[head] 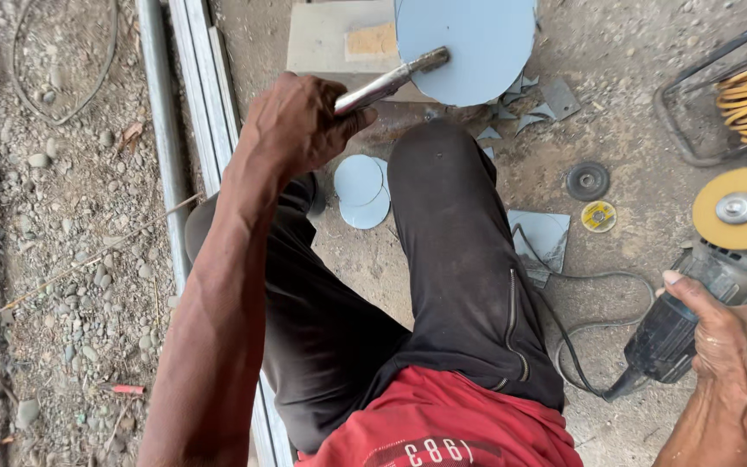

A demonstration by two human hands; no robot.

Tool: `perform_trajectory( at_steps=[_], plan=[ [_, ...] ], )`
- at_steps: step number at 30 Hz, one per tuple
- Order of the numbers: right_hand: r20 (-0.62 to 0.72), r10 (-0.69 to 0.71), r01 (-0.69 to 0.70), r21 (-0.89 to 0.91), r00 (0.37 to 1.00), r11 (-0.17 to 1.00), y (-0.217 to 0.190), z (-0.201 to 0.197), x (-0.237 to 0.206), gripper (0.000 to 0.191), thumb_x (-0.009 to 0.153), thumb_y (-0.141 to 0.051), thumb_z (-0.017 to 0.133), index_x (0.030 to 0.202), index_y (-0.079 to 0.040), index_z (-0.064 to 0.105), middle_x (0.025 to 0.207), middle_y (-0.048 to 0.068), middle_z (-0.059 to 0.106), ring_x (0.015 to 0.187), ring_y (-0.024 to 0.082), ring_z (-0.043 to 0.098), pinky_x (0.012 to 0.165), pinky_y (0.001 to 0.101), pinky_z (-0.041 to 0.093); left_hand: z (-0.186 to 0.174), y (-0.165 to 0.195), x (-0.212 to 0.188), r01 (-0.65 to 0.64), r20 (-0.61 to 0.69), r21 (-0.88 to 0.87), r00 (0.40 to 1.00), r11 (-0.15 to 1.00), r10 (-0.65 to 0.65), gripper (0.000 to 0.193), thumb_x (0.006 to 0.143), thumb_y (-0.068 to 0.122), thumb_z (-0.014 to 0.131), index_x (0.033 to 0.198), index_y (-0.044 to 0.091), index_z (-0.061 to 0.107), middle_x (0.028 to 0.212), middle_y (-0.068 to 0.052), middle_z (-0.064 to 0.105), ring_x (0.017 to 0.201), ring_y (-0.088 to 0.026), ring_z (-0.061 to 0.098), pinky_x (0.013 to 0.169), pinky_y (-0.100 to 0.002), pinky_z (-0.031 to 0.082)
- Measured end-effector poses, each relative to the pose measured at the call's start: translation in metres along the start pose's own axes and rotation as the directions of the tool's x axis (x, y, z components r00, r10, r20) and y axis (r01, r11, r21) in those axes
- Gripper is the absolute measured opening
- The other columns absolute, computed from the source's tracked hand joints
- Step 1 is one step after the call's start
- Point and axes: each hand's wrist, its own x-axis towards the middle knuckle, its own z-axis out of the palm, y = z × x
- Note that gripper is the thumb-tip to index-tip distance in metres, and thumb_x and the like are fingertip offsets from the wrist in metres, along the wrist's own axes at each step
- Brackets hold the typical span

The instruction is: The person uses an angle grinder to cut a circular shape from a light blue metal sheet. The sheet is held with locking pliers on a concrete block. Sparks are visible during cutting. The person repositions the sheet several times to complete the cut.

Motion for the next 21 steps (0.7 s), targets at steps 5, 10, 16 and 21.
perform_trajectory(
  at_steps=[5,10,16,21],
  plan=[
    [0.042,0.239,-0.242,0.062,0.970,0.968,0.000,-0.019,-0.024,0.071,0.081,-0.004,0.084,0.139,0.012,0.047,0.128,0.021,0.063,0.111,0.026,0.066,0.101,0.0352,0.056,-0.020,0.014,-0.041,-0.152,-0.160,-0.284,0.981,0.947,0.110,0.054,0.089,0.059,0.066,0.114,0.012,0.071,0.049,0.001,0.058,0.035,-0.012,0.044,0.033,-0.034,0.036],
    [-0.053,-0.002,-0.002,-0.089,0.999,0.996,-0.026,-0.016,-0.052,0.079,0.075,0.003,0.083,0.145,0.008,0.046,0.136,0.019,0.065,0.120,0.026,0.066,0.104,0.0357,0.050,-0.024,0.011,-0.064,-0.267,-0.245,-0.388,0.953,0.882,0.180,0.057,0.088,0.060,0.068,0.090,0.004,0.077,0.047,-0.004,0.056,0.041,-0.012,0.054,0.038,-0.034,0.041],
    [-0.132,0.187,-0.193,-0.035,0.973,0.981,-0.054,0.000,-0.068,0.079,0.076,-0.003,0.080,0.148,0.002,0.047,0.126,0.016,0.066,0.109,0.029,0.068,0.098,0.0374,0.056,-0.012,-0.004,-0.070,-0.132,-0.163,-0.419,0.984,0.898,0.068,0.064,0.091,0.063,0.064,0.075,0.002,0.072,0.048,-0.004,0.057,0.040,-0.015,0.058,0.040,-0.037,0.046],
    [-0.066,0.122,-0.122,0.016,0.990,0.992,-0.055,0.005,-0.062,0.077,0.076,-0.002,0.081,0.145,0.005,0.047,0.125,0.014,0.066,0.110,0.025,0.068,0.098,0.0351,0.056,-0.004,-0.011,-0.071,-0.139,-0.219,-0.229,0.972,0.963,0.089,0.054,0.088,0.064,0.064,0.083,0.011,0.076,0.051,-0.004,0.059,0.043,-0.019,0.055,0.043,-0.039,0.044]
  ],
)
